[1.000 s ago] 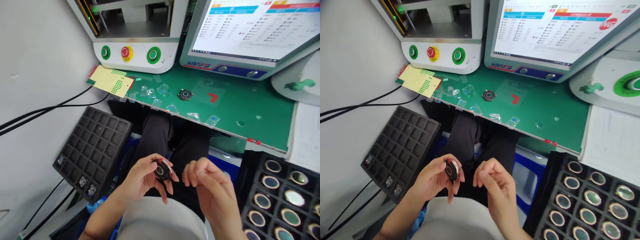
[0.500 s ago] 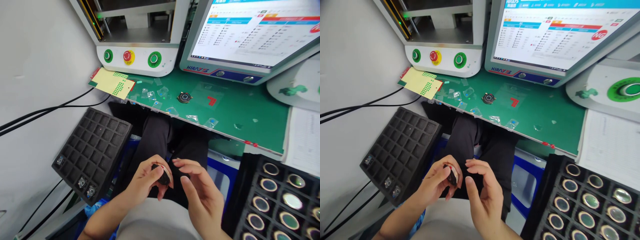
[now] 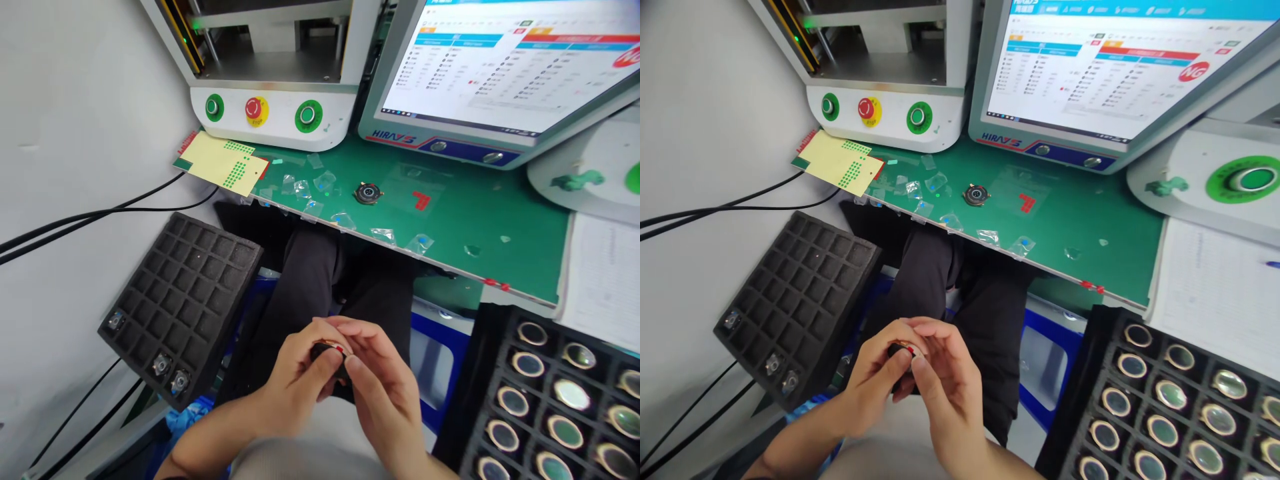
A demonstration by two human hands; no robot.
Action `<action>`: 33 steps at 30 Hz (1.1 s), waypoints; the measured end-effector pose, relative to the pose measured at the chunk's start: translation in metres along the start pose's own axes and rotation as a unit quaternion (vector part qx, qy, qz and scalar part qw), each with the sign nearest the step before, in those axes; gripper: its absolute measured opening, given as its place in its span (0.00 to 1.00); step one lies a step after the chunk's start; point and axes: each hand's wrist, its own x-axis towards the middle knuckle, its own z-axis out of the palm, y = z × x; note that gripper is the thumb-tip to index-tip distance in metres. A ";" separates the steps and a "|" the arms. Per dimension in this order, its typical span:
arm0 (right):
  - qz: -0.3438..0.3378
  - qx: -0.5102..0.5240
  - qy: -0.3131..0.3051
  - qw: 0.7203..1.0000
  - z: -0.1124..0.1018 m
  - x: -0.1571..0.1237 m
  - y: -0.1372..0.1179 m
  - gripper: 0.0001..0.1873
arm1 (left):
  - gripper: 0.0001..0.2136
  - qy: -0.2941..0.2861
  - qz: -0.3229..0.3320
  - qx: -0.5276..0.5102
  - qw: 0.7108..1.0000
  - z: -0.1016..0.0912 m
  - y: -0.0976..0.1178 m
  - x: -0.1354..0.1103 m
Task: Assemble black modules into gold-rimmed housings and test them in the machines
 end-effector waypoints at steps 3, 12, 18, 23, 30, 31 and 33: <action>0.005 0.016 0.000 1.000 0.002 -0.002 0.000 0.07 | 0.13 0.006 0.024 0.094 0.995 0.001 0.003 -0.003; -0.018 0.012 -0.014 1.000 0.001 -0.001 0.002 0.13 | 0.08 -0.044 0.191 0.304 0.932 0.000 0.005 0.000; -0.085 -0.011 0.017 0.996 0.005 -0.004 0.008 0.18 | 0.08 -0.050 0.219 0.415 0.881 0.003 0.012 0.002; -0.091 -0.015 0.032 0.995 0.006 -0.005 0.009 0.21 | 0.09 -0.061 0.244 0.446 0.859 0.005 0.011 0.004; -0.101 -0.020 0.051 0.993 0.004 -0.002 0.006 0.19 | 0.08 -0.078 0.247 0.439 0.861 0.005 0.005 0.008; -0.083 -0.018 0.045 0.995 0.002 -0.002 0.004 0.18 | 0.08 -0.080 0.233 0.399 0.883 0.006 0.004 0.009; -0.039 -0.027 0.026 0.999 -0.004 -0.004 -0.002 0.17 | 0.09 -0.089 0.161 0.244 0.952 0.008 0.004 0.011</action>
